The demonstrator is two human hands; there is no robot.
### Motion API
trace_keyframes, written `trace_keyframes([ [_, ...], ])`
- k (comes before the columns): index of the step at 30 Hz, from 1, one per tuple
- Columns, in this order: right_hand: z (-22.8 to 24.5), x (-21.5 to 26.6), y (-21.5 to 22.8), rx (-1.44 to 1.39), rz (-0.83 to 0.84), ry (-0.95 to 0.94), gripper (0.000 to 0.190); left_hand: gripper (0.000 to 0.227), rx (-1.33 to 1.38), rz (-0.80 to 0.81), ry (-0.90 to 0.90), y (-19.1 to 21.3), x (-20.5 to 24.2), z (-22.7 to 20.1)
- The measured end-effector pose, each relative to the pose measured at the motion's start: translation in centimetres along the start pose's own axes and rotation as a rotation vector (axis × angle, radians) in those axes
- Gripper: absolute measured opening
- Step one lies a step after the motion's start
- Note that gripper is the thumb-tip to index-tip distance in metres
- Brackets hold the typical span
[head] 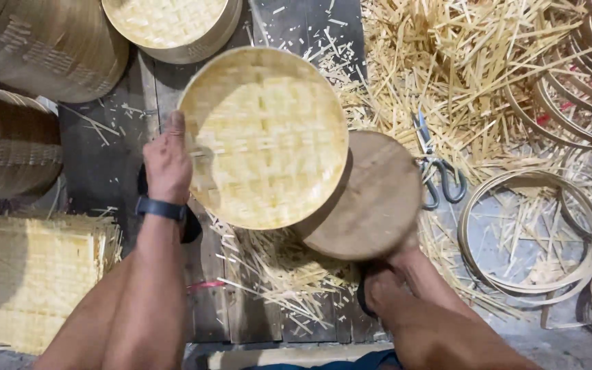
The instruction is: Assembling and trimming a bamboo steamer basket.
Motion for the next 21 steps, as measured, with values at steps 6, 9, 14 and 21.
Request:
trace_keyframes([
  [6, -0.8, -3.2, 3.3, 0.412, 0.248, 0.111, 0.094, 0.058, 0.274, 0.282, 0.152, -6.6, -1.2, 4.3],
  [9, 0.7, -2.7, 3.9, 0.644, 0.089, 0.181, 0.083, 0.067, 0.231, 0.446, 0.164, -11.6, -1.0, 8.2],
  [14, 3.9, -0.9, 4.0, 0.702, 0.048, 0.439, 0.058, 0.057, 0.077, 0.402, -0.158, -13.1, 4.2, 0.2],
  [21, 1.7, 2.7, 3.0, 1.091, -0.07, 0.287, 0.049, 0.066, -0.071, 0.51, -1.008, -14.2, 25.0, -3.3],
])
Point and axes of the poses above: each hand's wrist, its own x-axis away from the middle knuckle, its own y-axis out of the back of the hand, z = x × y, the point moved 4 cm from there along -x, towards the middle knuckle, and after that the axes turned 12 degrees about -z, right-handed, at the moved point
